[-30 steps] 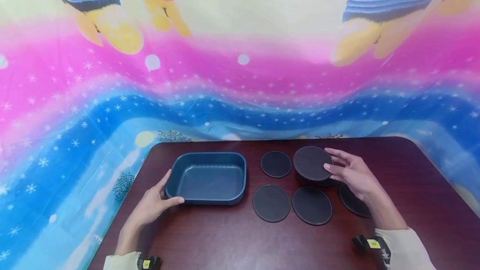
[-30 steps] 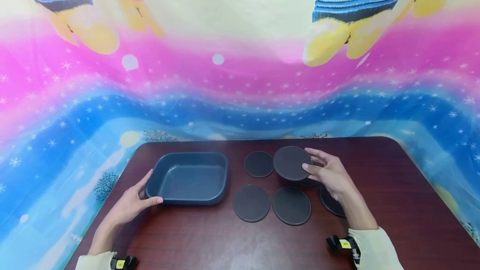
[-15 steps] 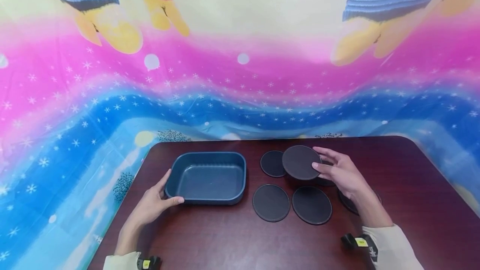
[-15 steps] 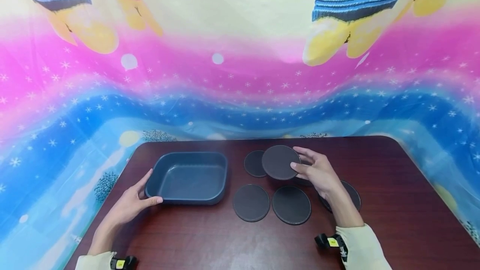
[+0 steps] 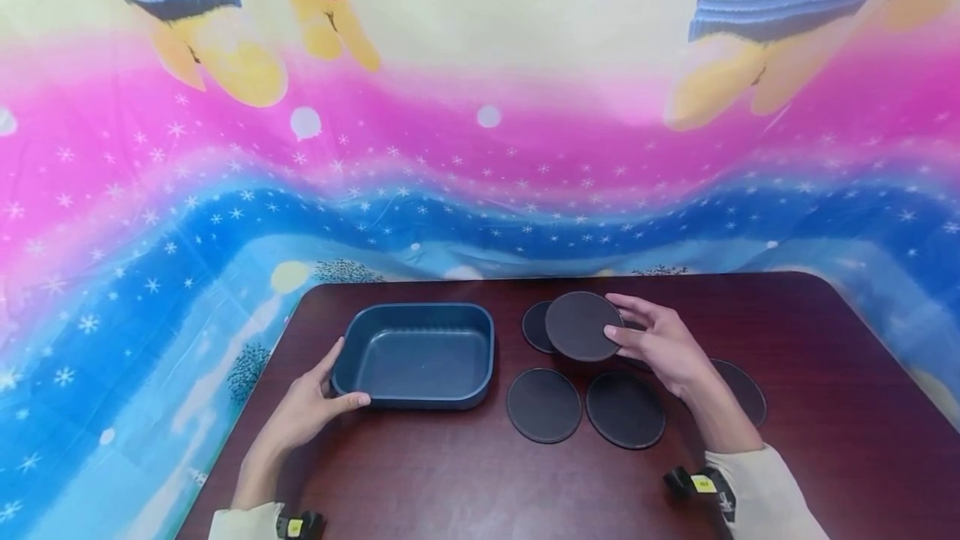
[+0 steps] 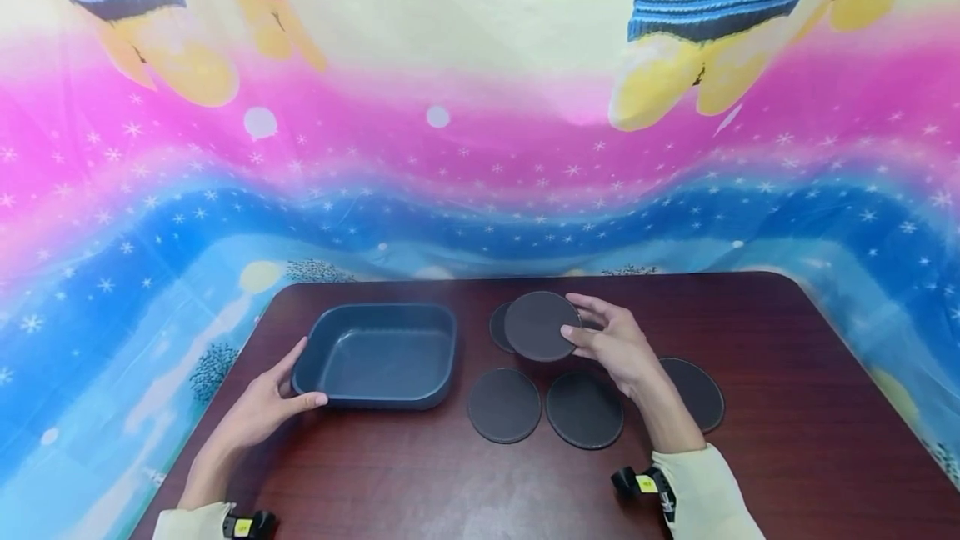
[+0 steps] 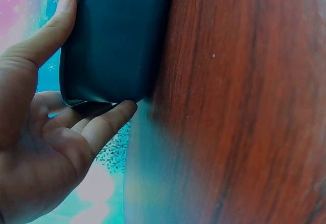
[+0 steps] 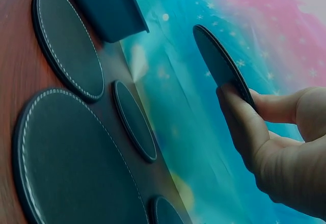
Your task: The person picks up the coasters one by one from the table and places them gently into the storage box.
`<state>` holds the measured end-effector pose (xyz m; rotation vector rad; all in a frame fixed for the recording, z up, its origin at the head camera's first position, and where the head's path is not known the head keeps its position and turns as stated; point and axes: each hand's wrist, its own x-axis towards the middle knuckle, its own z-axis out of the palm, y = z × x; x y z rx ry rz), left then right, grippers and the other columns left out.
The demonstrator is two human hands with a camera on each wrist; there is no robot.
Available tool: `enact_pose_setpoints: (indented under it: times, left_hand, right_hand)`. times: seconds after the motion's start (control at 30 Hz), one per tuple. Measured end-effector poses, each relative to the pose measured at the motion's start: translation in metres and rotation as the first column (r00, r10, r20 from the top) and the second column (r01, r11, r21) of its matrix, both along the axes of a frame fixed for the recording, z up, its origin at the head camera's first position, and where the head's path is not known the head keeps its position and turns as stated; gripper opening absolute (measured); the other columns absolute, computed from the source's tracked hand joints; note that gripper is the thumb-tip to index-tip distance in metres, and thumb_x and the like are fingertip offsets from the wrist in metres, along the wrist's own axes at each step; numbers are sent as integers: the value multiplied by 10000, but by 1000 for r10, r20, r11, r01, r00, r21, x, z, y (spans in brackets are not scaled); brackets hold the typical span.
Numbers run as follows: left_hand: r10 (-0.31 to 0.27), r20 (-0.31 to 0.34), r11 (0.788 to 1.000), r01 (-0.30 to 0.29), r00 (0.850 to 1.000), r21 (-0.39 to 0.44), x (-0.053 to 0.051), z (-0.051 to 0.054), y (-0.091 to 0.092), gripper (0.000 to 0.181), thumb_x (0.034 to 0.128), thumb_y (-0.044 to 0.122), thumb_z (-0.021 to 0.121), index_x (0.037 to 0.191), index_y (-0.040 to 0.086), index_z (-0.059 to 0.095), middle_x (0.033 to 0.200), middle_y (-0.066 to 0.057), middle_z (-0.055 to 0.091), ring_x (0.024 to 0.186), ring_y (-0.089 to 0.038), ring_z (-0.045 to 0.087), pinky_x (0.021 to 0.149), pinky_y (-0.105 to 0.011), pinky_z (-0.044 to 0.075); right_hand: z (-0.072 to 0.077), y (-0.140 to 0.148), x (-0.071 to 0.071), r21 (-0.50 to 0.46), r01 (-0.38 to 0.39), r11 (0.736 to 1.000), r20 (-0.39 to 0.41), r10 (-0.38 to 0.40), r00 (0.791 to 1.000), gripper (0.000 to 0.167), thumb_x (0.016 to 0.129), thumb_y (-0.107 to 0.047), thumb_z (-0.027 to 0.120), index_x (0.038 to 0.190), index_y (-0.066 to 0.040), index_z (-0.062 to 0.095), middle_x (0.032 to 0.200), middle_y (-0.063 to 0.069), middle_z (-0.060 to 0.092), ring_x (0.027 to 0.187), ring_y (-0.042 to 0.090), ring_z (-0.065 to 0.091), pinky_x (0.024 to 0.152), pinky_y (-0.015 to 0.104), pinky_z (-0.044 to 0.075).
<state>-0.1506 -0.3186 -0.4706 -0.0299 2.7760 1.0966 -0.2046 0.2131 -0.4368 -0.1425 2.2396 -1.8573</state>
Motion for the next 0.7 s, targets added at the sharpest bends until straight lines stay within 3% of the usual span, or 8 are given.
enact_pose_setpoints:
  times: [0.07,0.17,0.27,0.37,0.47,0.6,0.67,0.7]
  left_hand:
    - [4,15,1000,-4,1000,10,0,1,0,1148,921,480,844,1750,206,100,718,-11,445,718,-173,496,673,-300,432]
    - [1,11,1000,-1,1000,10,-1,2,0,1139,925,467,844,1749,183,111,731,5,505,760,-152,522,681,-296,433]
    - [3,3,1000,-3,1000,2,0,2,0,1130,925,457,847,1748,170,127,850,-79,643,862,-175,598,717,-302,454]
    - [9,7,1000,-9,1000,8,1,2,0,1130,924,455,849,1748,177,129,869,-60,649,845,-158,588,707,-296,455]
    - [13,24,999,-14,1000,37,0,2,-1,1137,922,446,853,1750,205,112,723,10,469,679,-129,445,629,-281,419]
    - [13,29,998,-15,999,61,-1,1,-1,1141,917,434,860,1750,214,113,669,34,346,582,-115,315,554,-263,357]
    - [12,27,998,-13,1000,59,-2,0,-1,1143,915,435,861,1750,210,114,675,29,343,585,-115,312,560,-263,358]
    - [10,18,999,-11,1000,52,-2,0,-1,1140,914,440,861,1749,200,123,703,38,427,613,-93,360,576,-256,372]
  right_hand:
    - [0,-4,0,-16,-1,1000,3,1,1000,722,1054,-199,712,1681,-96,367,1700,311,332,1209,88,689,956,265,613]
    - [0,-11,-1,-42,-2,999,13,3,1000,717,1053,-181,710,1678,-91,371,1681,310,366,1120,64,726,942,249,614]
    - [0,-17,-2,-55,-6,998,17,7,1000,715,1050,-169,712,1676,-91,375,1666,306,393,1074,53,739,931,237,614]
    - [1,-23,-3,-66,-12,998,12,13,1000,706,1048,-160,712,1670,-87,387,1658,305,404,1082,61,736,938,246,616]
    - [2,-28,-4,-74,-23,997,8,24,1000,702,1047,-156,712,1667,-79,391,1660,305,400,1109,62,724,950,258,617]
    - [2,-35,-5,-87,-36,996,8,37,999,697,1045,-140,711,1663,-71,395,1651,307,414,1102,61,729,950,265,618]
    - [2,-38,-6,-92,-42,995,5,42,999,694,1045,-133,708,1662,-67,396,1643,309,427,1097,61,733,948,267,619]
    - [2,-40,-6,-94,-42,995,4,43,999,691,1045,-130,708,1660,-67,399,1638,309,436,1093,65,737,949,270,619]
